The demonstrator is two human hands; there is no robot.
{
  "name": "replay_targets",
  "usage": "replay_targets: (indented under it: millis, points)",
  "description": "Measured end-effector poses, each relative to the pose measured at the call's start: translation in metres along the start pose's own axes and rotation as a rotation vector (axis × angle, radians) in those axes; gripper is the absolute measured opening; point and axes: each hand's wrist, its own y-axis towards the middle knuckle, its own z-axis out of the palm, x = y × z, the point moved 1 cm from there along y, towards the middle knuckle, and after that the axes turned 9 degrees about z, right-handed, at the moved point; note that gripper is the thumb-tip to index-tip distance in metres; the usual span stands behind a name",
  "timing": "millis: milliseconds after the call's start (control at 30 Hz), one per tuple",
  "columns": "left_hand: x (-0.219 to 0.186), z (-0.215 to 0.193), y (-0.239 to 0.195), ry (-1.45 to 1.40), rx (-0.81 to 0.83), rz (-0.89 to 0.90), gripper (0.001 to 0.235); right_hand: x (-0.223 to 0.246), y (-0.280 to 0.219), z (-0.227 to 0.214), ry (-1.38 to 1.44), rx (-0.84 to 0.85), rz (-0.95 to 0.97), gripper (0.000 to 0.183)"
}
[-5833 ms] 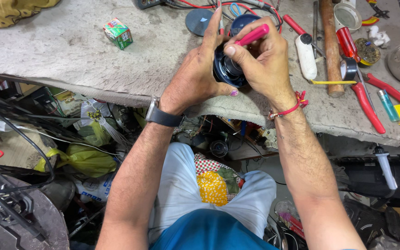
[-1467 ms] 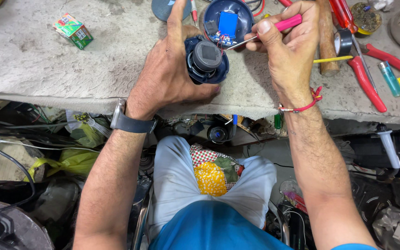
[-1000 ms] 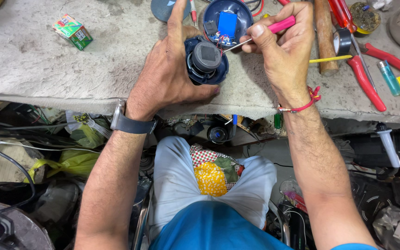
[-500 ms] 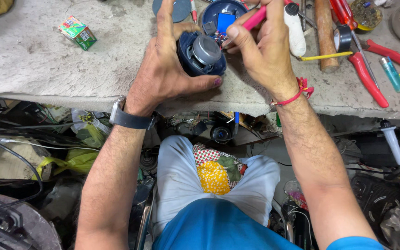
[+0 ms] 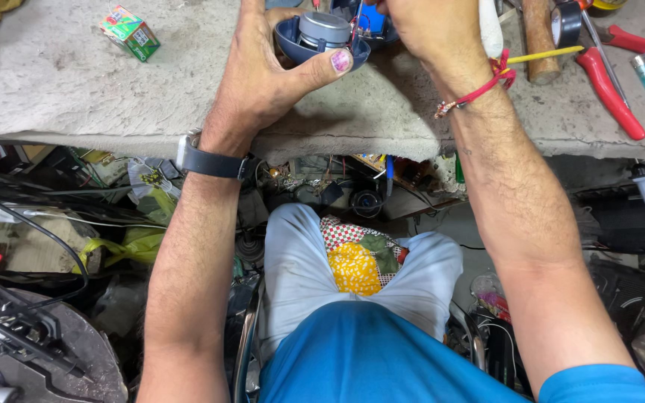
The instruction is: The person disassembles a small round electronic device, adjusts internal wiring and components with a screwdriver, and reassembles the casing. The person handles the device, a screwdriver, and internal wires throughout the process.
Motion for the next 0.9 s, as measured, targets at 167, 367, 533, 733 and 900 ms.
replay_targets:
  millis: [167, 367, 533, 733, 900]
  points:
    - [0.009, -0.003, -0.003, 0.052, -0.023, -0.014, 0.083, -0.003, 0.000, -0.007, 0.020, 0.125, 0.035, 0.022]
    - [0.002, 0.001, 0.001, 0.172, -0.082, 0.005, 0.068, 0.013, 0.002, -0.011, 0.090, 0.123, 0.065, 0.017]
    - [-0.004, 0.005, 0.001, 0.297, -0.135, 0.048, 0.066, 0.016, 0.004, -0.006, 0.337, 0.201, 0.220, 0.012]
    - [-0.006, 0.009, -0.003, 0.716, -0.317, -0.083, 0.072, 0.012, 0.002, 0.002, 0.495, 0.225, 0.139, 0.016]
    - [0.008, 0.011, -0.005, 0.829, -0.090, -0.330, 0.118, 0.010, 0.004, 0.004, 0.496, 0.158, 0.181, 0.031]
